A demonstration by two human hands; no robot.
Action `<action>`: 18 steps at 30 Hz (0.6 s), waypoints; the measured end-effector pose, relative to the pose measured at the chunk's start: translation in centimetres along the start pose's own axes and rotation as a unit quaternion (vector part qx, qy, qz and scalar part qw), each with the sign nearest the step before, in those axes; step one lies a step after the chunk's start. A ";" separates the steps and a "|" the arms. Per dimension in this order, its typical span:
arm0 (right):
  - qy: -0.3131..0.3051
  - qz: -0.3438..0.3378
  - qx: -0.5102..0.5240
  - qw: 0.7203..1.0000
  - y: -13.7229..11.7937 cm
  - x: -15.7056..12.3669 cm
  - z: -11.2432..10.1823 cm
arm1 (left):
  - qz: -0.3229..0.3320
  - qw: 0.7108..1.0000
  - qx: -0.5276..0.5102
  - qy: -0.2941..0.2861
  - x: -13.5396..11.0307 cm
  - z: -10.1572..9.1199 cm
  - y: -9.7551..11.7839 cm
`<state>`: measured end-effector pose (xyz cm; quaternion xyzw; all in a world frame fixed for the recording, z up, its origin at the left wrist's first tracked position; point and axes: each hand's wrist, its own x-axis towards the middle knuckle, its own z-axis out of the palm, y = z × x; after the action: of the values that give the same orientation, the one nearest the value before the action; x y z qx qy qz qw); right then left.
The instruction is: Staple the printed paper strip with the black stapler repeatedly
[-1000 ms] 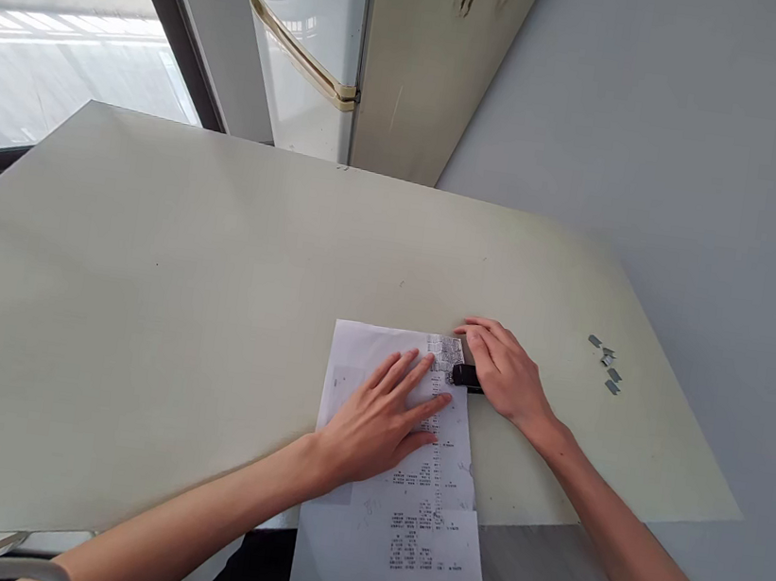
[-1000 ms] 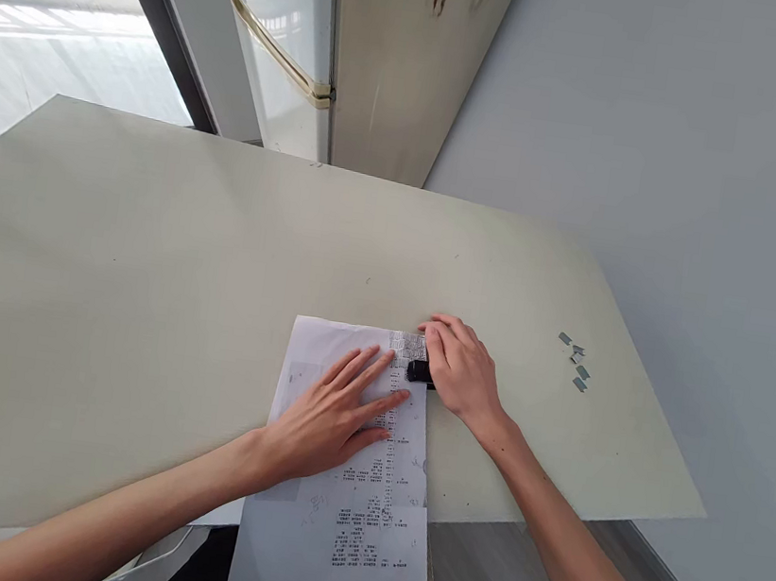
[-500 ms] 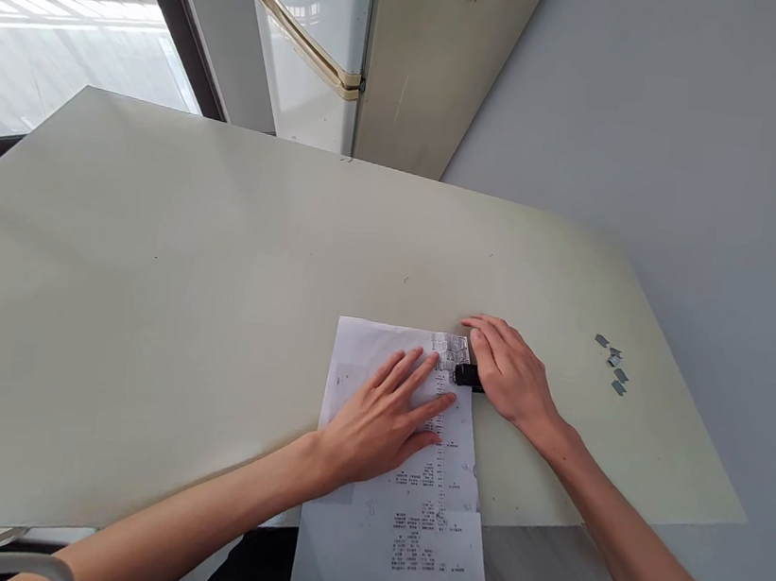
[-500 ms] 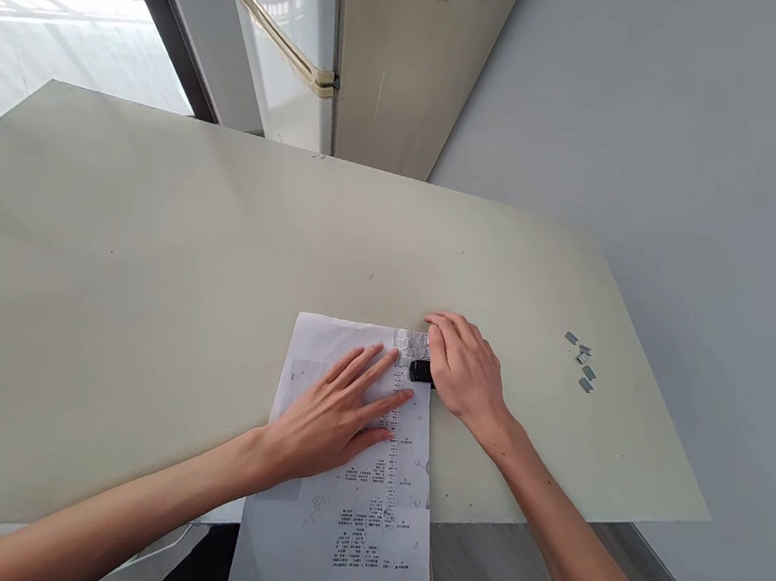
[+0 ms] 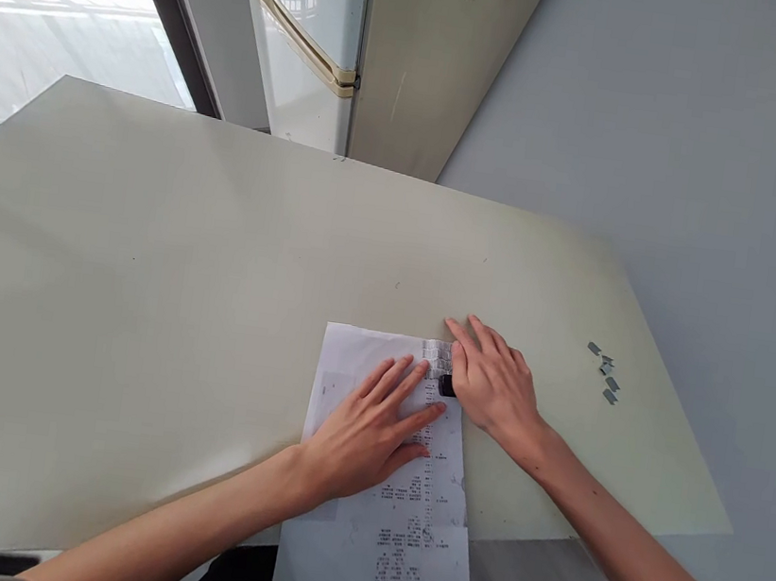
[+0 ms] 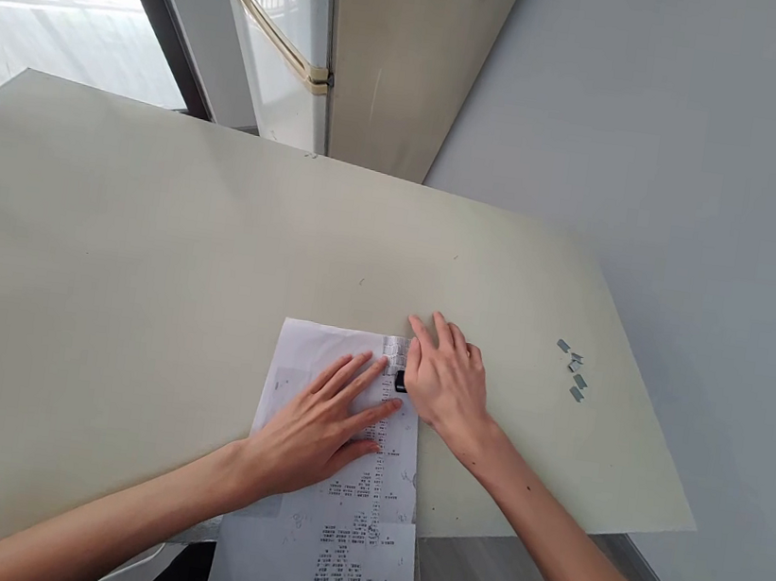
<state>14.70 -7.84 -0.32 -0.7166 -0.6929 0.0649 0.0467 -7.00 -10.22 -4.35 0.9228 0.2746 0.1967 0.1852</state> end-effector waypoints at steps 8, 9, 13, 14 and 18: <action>0.011 0.013 0.011 1.000 -0.1 0.3 0.2 | 0.002 1.000 0.005 -0.004 0.0 0.0 -0.3; 0.000 0.020 0.030 0.999 0.1 0.4 0.0 | 0.003 1.000 0.006 -0.004 0.0 0.0 -0.3; -0.025 0.044 0.150 0.987 1.2 0.4 -0.6 | 0.008 1.000 0.011 0.001 0.0 -0.1 -0.4; -0.015 0.041 0.184 0.982 1.5 0.3 -0.7 | 0.008 1.000 0.013 0.004 -0.1 -0.3 -0.5; 0.082 -0.003 0.282 0.956 2.6 -1.2 -0.2 | 0.005 0.999 0.041 0.004 -0.8 -1.5 -1.2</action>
<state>17.20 -9.17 -0.54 -0.6752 -0.6423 0.1982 0.3039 -8.81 -9.40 -3.83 0.9301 0.2790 0.1898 0.1452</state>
